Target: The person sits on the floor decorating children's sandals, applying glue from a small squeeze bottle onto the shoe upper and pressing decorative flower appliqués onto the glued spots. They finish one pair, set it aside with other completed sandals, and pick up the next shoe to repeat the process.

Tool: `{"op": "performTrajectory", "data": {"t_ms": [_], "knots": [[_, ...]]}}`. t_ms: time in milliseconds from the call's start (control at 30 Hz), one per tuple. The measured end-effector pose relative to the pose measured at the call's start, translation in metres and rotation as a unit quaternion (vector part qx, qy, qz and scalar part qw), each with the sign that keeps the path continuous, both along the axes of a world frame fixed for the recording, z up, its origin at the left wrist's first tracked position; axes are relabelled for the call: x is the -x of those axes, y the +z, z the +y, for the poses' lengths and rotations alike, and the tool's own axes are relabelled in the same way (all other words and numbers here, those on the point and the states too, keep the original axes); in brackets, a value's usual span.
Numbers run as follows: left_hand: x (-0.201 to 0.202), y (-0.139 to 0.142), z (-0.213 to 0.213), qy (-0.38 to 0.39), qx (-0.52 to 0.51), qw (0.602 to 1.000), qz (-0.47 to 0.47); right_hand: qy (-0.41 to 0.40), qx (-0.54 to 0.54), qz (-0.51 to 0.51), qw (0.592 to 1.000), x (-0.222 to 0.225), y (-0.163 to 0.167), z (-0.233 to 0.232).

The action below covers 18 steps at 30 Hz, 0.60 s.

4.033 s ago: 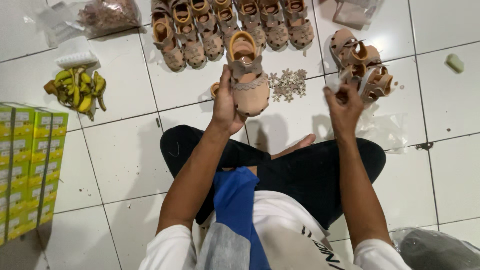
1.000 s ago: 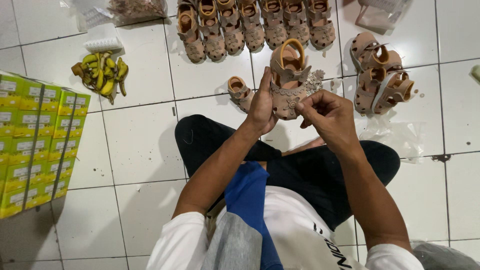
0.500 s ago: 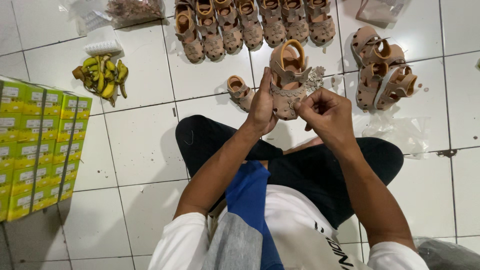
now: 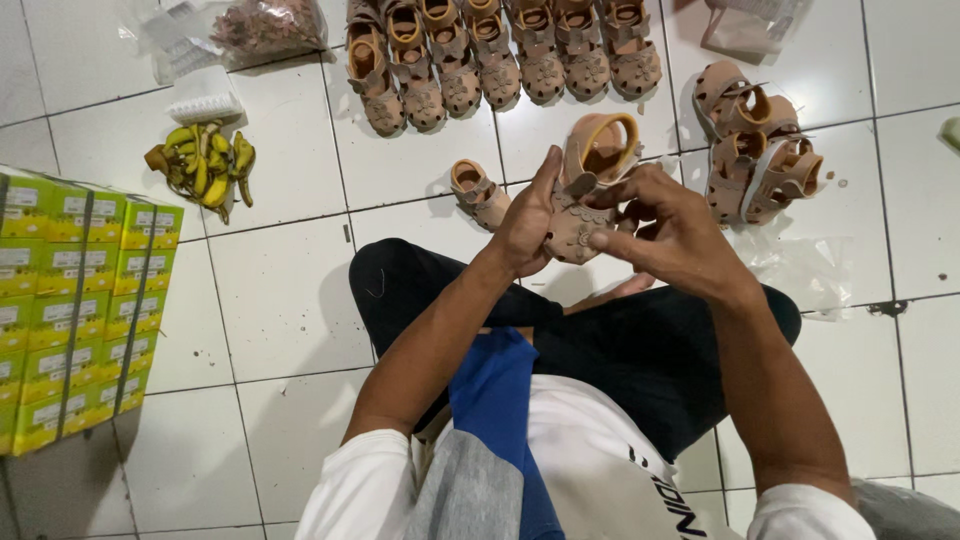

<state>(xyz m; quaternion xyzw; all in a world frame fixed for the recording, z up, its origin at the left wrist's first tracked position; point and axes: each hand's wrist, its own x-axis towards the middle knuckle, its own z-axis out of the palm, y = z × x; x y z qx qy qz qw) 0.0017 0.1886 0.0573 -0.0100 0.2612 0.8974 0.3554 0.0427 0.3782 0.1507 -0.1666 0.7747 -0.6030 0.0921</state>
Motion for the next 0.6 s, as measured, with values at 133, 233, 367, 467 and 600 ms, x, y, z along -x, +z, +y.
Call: {"op": "performTrajectory", "data": {"t_ms": [133, 233, 367, 467, 600], "knots": [[-0.002, 0.011, 0.001, -0.030, 0.074, 0.996, 0.027, 0.025, -0.193, -0.196, 0.961, 0.008, 0.001, -0.002], [-0.005, 0.014, 0.000, -0.023, 0.067, 0.997, 0.039, 0.066, -0.008, -0.201, 0.977, 0.007, -0.003, -0.005], [-0.008, 0.011, 0.002, -0.019, 0.094, 0.994, 0.043, 0.056, -0.041, -0.177, 0.982, 0.001, -0.006, -0.008], [-0.009, 0.007, 0.006, -0.033, 0.116, 0.993, 0.015, 0.066, -0.040, -0.141, 0.987, -0.006, -0.002, -0.004], [-0.008, 0.007, 0.007, -0.059, 0.149, 0.987, 0.013, 0.052, -0.050, -0.123, 0.990, -0.013, 0.007, -0.001]]}}
